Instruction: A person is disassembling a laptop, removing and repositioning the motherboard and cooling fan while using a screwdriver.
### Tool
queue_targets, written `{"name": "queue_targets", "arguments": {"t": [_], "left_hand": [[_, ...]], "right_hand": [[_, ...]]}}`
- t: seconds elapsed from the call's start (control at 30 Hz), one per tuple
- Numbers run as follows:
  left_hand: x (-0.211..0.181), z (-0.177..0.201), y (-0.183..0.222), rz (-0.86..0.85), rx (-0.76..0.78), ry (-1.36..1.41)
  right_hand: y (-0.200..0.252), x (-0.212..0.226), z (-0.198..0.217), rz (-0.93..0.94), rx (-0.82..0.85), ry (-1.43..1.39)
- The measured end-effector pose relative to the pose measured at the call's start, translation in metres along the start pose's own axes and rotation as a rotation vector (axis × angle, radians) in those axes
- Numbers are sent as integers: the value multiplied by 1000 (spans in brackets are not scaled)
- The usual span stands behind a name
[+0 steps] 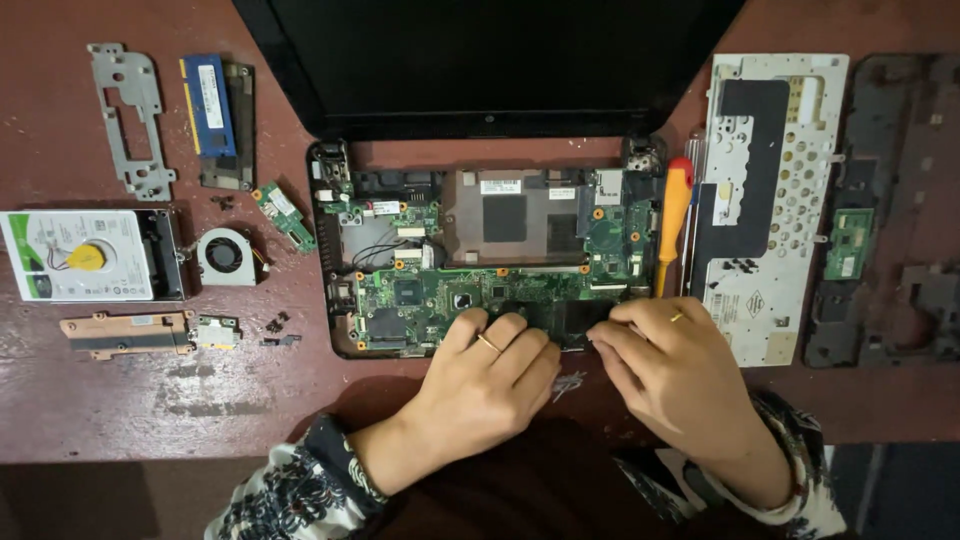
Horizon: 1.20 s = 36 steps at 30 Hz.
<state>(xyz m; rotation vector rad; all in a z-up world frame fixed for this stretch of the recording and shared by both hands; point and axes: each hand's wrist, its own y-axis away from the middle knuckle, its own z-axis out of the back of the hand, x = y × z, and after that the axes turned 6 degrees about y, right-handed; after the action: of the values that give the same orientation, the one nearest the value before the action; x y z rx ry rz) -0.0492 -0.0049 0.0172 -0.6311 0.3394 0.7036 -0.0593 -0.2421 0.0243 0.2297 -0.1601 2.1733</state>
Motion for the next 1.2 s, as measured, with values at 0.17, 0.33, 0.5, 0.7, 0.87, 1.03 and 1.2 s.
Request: {"name": "queue_targets", "arguments": {"t": [0.17, 0.33, 0.5, 0.7, 0.87, 1.03, 1.2], "left_hand": [[7, 1, -8, -33, -19, 12], [10, 6, -14, -21, -1, 76], [9, 3, -15, 17, 23, 178], [20, 1, -9, 50, 160, 313], [21, -1, -7, 38, 148, 340], [23, -3, -6, 38, 116, 346], [23, -9, -2, 47, 119, 342]], "right_hand": [[0, -3, -5, -23, 10, -3], [0, -4, -7, -4, -36, 18], [-2, -4, -10, -101, 50, -86], [-10, -2, 4, -220, 237, -172], [-17, 3, 9, -290, 333, -129], [-14, 5, 10, -329, 332, -106], [-7, 3, 0, -387, 254, -169]]}}
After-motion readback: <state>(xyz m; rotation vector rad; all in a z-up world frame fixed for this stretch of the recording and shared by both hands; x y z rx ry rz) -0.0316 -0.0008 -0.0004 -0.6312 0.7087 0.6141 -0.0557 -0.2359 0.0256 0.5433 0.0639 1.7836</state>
